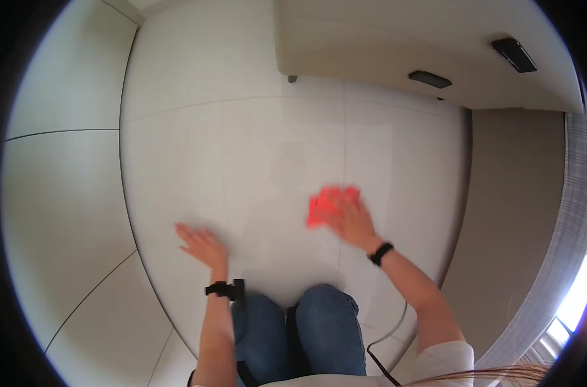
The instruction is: The recorder cleans the white floor using a red cloth and a blue basin with water.
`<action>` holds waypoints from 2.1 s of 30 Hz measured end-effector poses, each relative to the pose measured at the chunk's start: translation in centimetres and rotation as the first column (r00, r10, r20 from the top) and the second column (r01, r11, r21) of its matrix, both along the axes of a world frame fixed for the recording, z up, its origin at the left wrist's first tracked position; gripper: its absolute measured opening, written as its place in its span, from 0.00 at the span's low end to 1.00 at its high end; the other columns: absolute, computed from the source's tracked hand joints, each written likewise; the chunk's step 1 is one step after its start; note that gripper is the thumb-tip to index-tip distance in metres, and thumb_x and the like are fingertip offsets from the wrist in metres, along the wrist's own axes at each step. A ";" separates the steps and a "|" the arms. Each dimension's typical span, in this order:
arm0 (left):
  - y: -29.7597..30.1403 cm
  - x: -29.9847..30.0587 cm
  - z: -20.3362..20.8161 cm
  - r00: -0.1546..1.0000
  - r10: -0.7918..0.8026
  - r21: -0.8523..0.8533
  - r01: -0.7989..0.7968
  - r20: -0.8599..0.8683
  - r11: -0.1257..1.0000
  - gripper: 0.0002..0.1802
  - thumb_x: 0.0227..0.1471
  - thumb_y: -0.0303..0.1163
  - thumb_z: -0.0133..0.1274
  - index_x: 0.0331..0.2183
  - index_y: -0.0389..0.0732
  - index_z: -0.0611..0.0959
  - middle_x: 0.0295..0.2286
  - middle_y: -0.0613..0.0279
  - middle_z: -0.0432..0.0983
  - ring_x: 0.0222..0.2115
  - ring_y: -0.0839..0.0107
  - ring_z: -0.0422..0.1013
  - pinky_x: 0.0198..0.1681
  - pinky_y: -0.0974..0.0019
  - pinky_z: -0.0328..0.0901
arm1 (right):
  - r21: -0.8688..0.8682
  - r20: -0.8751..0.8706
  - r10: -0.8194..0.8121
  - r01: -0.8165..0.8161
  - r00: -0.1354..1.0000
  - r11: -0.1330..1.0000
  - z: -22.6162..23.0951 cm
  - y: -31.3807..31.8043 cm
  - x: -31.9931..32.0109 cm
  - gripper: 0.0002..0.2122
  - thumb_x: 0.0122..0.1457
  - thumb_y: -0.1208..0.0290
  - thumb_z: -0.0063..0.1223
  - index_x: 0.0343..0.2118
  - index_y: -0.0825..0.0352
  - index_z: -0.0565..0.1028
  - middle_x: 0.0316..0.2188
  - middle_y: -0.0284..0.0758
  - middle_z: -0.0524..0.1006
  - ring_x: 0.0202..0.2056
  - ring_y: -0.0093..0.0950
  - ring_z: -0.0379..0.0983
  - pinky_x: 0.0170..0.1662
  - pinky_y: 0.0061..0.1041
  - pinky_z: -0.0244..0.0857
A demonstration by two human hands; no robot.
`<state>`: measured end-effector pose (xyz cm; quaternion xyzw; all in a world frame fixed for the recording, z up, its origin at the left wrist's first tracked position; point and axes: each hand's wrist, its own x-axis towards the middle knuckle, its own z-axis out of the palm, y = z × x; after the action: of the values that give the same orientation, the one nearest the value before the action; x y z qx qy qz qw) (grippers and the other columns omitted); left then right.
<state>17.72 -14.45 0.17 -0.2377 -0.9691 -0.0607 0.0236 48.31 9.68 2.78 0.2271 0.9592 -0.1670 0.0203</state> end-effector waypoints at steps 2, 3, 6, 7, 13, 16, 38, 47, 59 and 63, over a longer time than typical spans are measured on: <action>3.2 4.5 0.5 0.989 -0.102 0.179 0.081 0.108 0.981 0.31 0.61 0.35 0.36 0.62 0.36 0.53 0.63 0.52 0.45 0.65 0.56 0.41 0.62 0.39 0.31 | 0.068 -0.033 -0.197 0.198 0.980 0.978 0.4 6.2 -4.0 0.21 0.58 0.60 0.49 0.56 0.43 0.68 0.63 0.34 0.57 0.62 0.39 0.51 0.62 0.51 0.44; 4.3 6.8 0.7 0.969 -0.206 0.214 0.175 0.136 0.961 0.30 0.60 0.34 0.36 0.62 0.35 0.54 0.63 0.51 0.47 0.64 0.55 0.42 0.63 0.40 0.31 | 0.090 -0.120 -0.235 0.247 0.965 0.965 0.0 9.3 -5.6 0.21 0.59 0.60 0.49 0.56 0.43 0.68 0.63 0.34 0.57 0.62 0.39 0.51 0.63 0.51 0.41; 6.5 13.0 1.6 0.890 -0.389 0.294 0.316 0.237 0.902 0.30 0.59 0.32 0.36 0.61 0.33 0.57 0.62 0.51 0.51 0.64 0.54 0.45 0.63 0.42 0.29 | 0.160 -0.130 -0.314 0.332 0.941 0.930 -2.3 17.2 -9.0 0.22 0.60 0.54 0.45 0.59 0.39 0.63 0.65 0.32 0.54 0.65 0.40 0.45 0.64 0.50 0.36; 6.8 14.4 1.4 0.889 -0.392 0.292 0.320 0.235 0.901 0.30 0.59 0.32 0.36 0.61 0.33 0.57 0.62 0.51 0.51 0.64 0.54 0.45 0.63 0.42 0.29 | 0.167 -0.099 -0.360 0.373 0.928 0.913 -2.9 19.9 -9.9 0.22 0.61 0.52 0.42 0.60 0.39 0.62 0.65 0.32 0.52 0.65 0.39 0.44 0.65 0.50 0.35; 6.7 16.2 0.8 0.881 -0.388 0.100 0.375 0.271 0.922 0.31 0.57 0.33 0.37 0.60 0.33 0.58 0.62 0.52 0.51 0.63 0.56 0.46 0.64 0.43 0.31 | 0.100 -0.115 -0.463 0.474 0.879 0.875 -3.1 22.0 -11.1 0.22 0.62 0.48 0.37 0.60 0.39 0.61 0.66 0.31 0.50 0.66 0.39 0.41 0.65 0.50 0.33; 6.7 16.1 1.0 0.885 -0.387 0.078 0.380 0.260 0.922 0.31 0.56 0.34 0.36 0.60 0.33 0.58 0.62 0.52 0.50 0.63 0.57 0.46 0.64 0.43 0.31 | 0.139 -0.131 -0.324 0.341 0.937 0.930 -3.1 18.0 -8.8 0.22 0.59 0.56 0.46 0.58 0.44 0.65 0.65 0.34 0.52 0.65 0.41 0.44 0.65 0.52 0.35; 7.0 16.2 0.5 0.896 -0.386 0.048 0.385 0.220 0.921 0.33 0.55 0.34 0.35 0.61 0.33 0.57 0.62 0.51 0.50 0.64 0.56 0.45 0.64 0.44 0.31 | 0.339 -0.128 -0.497 0.508 0.858 0.792 -5.7 23.5 1.1 0.22 0.62 0.55 0.40 0.60 0.46 0.63 0.65 0.34 0.53 0.65 0.42 0.44 0.65 0.51 0.35; 6.5 16.1 0.7 0.881 -0.412 0.053 0.412 0.233 0.910 0.33 0.55 0.33 0.35 0.61 0.33 0.56 0.62 0.52 0.49 0.64 0.57 0.45 0.64 0.44 0.30 | 0.271 -0.128 -0.469 0.486 0.874 0.831 -5.1 21.2 3.6 0.21 0.61 0.58 0.43 0.58 0.52 0.64 0.65 0.38 0.53 0.65 0.44 0.45 0.65 0.52 0.35; 7.3 16.5 0.7 0.892 -0.401 0.073 0.394 0.210 0.916 0.32 0.55 0.33 0.36 0.61 0.33 0.57 0.62 0.54 0.50 0.64 0.58 0.45 0.64 0.44 0.32 | 0.054 0.218 -0.809 0.821 0.546 0.569 -2.4 -21.4 30.1 0.22 0.63 0.63 0.38 0.60 0.60 0.59 0.66 0.49 0.41 0.66 0.51 0.32 0.64 0.55 0.23; 7.1 16.5 0.3 0.896 -0.394 0.069 0.388 0.204 0.919 0.32 0.55 0.32 0.36 0.60 0.33 0.57 0.62 0.54 0.50 0.63 0.58 0.46 0.64 0.44 0.32 | 0.101 0.161 -0.759 0.755 0.630 0.648 -1.9 -18.2 28.9 0.23 0.63 0.62 0.38 0.61 0.60 0.59 0.66 0.47 0.42 0.66 0.50 0.34 0.64 0.54 0.24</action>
<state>34.17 -7.35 0.45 -0.4192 -0.8976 -0.1023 -0.0904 77.22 -8.52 0.89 0.6233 0.7708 -0.1264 0.0365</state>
